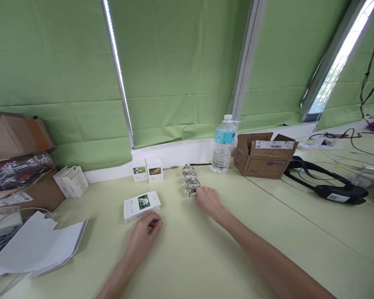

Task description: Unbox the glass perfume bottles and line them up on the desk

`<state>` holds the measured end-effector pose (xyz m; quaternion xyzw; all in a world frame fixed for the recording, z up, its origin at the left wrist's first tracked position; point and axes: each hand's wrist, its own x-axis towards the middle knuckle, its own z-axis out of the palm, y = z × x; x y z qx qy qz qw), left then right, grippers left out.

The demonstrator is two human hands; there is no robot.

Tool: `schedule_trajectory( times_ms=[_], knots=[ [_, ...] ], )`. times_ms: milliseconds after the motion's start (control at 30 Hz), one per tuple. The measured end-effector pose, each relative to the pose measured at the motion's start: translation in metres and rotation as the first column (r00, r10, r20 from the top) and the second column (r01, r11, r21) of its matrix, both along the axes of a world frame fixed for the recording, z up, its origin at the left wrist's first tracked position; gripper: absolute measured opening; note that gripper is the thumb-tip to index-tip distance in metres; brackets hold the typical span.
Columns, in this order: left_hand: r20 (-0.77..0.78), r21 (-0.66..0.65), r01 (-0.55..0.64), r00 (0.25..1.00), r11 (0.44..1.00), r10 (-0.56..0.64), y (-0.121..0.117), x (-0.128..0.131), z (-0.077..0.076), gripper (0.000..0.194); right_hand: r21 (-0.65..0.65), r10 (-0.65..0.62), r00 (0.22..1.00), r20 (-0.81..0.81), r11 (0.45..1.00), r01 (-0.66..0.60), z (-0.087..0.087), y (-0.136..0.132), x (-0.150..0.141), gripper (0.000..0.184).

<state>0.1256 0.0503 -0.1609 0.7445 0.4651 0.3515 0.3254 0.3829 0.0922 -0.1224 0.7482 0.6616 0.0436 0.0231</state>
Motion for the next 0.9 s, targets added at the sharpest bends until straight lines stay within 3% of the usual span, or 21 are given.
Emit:
schedule_trajectory(
  times_ms=[467,667,800,900],
  knots=[
    [0.022,0.013,0.014,1.000,1.000,-0.014,0.002,-0.001,-0.003,0.015,0.045,-0.014,1.000,0.017,0.999,0.014,-0.014,-0.003,0.004,0.034],
    [0.006,0.045,0.018,1.000,0.999,-0.018,0.000,-0.001,-0.003,0.017,0.077,-0.033,0.999,-0.036,0.996,0.036,-0.009,-0.005,0.009,0.029],
    [-0.099,0.248,-0.023,0.994,0.969,0.049,-0.002,-0.003,-0.003,0.019,0.130,-0.010,0.994,-0.107,0.991,0.024,-0.003,-0.007,0.005,0.037],
    [-0.144,0.474,-0.123,0.966,0.872,0.215,0.005,-0.013,-0.005,0.019,0.157,0.059,0.980,-0.192,0.987,-0.029,-0.001,-0.008,-0.003,0.045]
  ],
)
